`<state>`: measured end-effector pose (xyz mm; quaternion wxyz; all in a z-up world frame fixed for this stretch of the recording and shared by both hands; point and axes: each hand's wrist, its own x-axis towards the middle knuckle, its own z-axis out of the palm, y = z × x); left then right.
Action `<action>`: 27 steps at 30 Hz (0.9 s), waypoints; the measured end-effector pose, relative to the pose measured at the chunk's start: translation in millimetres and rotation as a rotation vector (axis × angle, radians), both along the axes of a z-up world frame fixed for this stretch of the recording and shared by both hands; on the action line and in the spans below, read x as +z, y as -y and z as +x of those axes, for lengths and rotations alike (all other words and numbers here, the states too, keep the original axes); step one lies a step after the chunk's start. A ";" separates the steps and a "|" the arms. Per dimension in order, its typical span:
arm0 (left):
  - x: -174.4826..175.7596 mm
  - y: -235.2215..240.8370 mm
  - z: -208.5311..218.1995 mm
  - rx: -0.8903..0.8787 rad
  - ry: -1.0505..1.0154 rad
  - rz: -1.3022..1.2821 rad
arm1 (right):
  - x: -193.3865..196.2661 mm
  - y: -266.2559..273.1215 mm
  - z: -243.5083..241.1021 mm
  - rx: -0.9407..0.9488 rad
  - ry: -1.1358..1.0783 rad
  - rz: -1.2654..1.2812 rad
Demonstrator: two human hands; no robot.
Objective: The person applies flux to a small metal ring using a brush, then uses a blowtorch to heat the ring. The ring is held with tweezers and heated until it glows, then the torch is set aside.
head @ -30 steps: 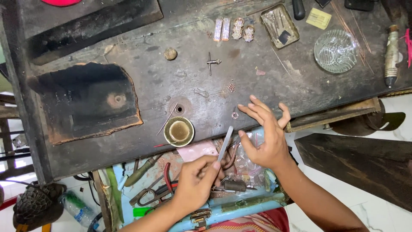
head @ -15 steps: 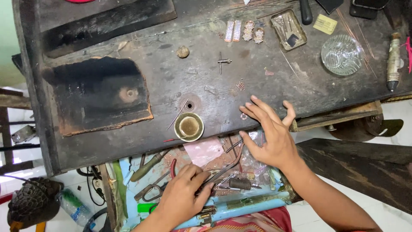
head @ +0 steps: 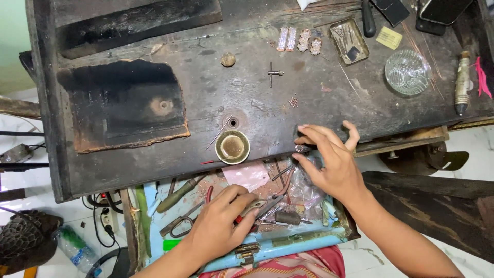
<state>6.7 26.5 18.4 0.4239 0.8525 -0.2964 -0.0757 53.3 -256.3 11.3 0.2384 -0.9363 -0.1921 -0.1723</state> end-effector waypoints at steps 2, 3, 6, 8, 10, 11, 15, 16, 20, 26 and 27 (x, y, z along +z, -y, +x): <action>-0.3 3.3 0.2 -0.013 -0.015 -0.057 | -1.9 1.0 -0.8 0.001 -0.004 0.003; -0.3 4.8 0.2 -0.027 -0.031 -0.111 | -2.9 1.4 -1.2 0.002 -0.011 0.008; 4.1 7.9 0.0 -0.049 -0.136 -0.163 | -4.9 1.7 -2.9 0.007 -0.018 0.012; 8.5 11.4 1.7 -0.014 -0.226 -0.167 | -6.5 1.2 -3.3 0.011 -0.016 0.018; 15.5 17.1 4.2 0.020 -0.317 -0.171 | -3.7 -1.7 -4.1 0.015 -0.015 0.024; 20.5 20.9 5.8 0.096 -0.526 -0.280 | 0.0 -4.5 -4.7 0.032 -0.014 0.062; 9.4 29.2 7.5 0.163 -0.906 -0.813 | 20.1 -23.6 -11.0 0.087 -0.099 0.259; 12.2 30.1 9.8 0.168 -0.904 -0.816 | 26.2 -30.9 -13.1 0.092 -0.100 0.258; 26.8 30.5 19.2 0.106 -1.191 -1.252 | 41.1 -54.3 -17.7 0.177 -0.155 0.466; 42.5 22.8 22.7 0.039 -1.233 -1.355 | 45.4 -65.5 -16.1 0.265 -0.243 0.647; 45.2 22.4 23.3 0.037 -1.240 -1.376 | 43.8 -65.1 -16.2 0.265 -0.230 0.654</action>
